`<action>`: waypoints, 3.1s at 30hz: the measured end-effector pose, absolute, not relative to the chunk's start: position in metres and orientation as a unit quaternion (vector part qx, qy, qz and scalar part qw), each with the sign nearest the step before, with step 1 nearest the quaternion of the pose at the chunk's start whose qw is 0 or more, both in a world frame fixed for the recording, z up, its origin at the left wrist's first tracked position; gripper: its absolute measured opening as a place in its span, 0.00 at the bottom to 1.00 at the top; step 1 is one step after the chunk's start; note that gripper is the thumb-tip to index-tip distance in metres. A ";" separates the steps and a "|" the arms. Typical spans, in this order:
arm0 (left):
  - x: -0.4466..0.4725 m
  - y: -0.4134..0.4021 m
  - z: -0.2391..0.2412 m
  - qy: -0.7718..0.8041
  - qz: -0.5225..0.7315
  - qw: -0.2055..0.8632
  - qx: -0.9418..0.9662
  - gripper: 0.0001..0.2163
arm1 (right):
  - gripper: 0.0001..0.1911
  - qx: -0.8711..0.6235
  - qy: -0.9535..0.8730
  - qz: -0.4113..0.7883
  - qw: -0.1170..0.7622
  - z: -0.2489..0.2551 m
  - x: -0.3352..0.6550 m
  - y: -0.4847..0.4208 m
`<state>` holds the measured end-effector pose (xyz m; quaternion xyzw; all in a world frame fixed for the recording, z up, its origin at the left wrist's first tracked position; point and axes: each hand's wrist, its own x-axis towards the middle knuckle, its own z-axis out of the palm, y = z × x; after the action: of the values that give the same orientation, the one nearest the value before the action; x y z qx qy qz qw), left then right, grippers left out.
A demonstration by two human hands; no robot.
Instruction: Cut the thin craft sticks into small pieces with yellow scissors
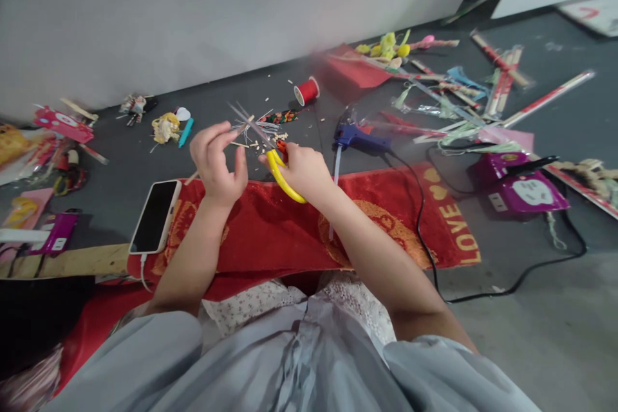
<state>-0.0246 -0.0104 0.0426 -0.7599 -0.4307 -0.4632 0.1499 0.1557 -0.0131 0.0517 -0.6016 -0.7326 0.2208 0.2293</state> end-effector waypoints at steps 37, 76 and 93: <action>0.024 -0.021 0.004 -0.472 -0.431 -0.252 -0.727 0.38 | 0.21 -0.515 -0.714 0.355 0.314 0.025 0.130 -0.003; -0.021 -0.006 0.039 -0.493 -0.446 0.092 -0.741 0.13 | 0.30 -0.569 -0.770 0.164 0.237 0.046 0.162 -0.012; -0.021 -0.006 0.042 -0.472 -0.459 0.084 -0.748 0.09 | 0.31 -0.565 -0.772 0.161 0.244 0.047 0.162 -0.014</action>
<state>-0.0207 -0.0063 0.0418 -0.7479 -0.4722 -0.4590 0.0838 0.1617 -0.0142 0.0474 -0.5645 -0.7719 0.1608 0.2442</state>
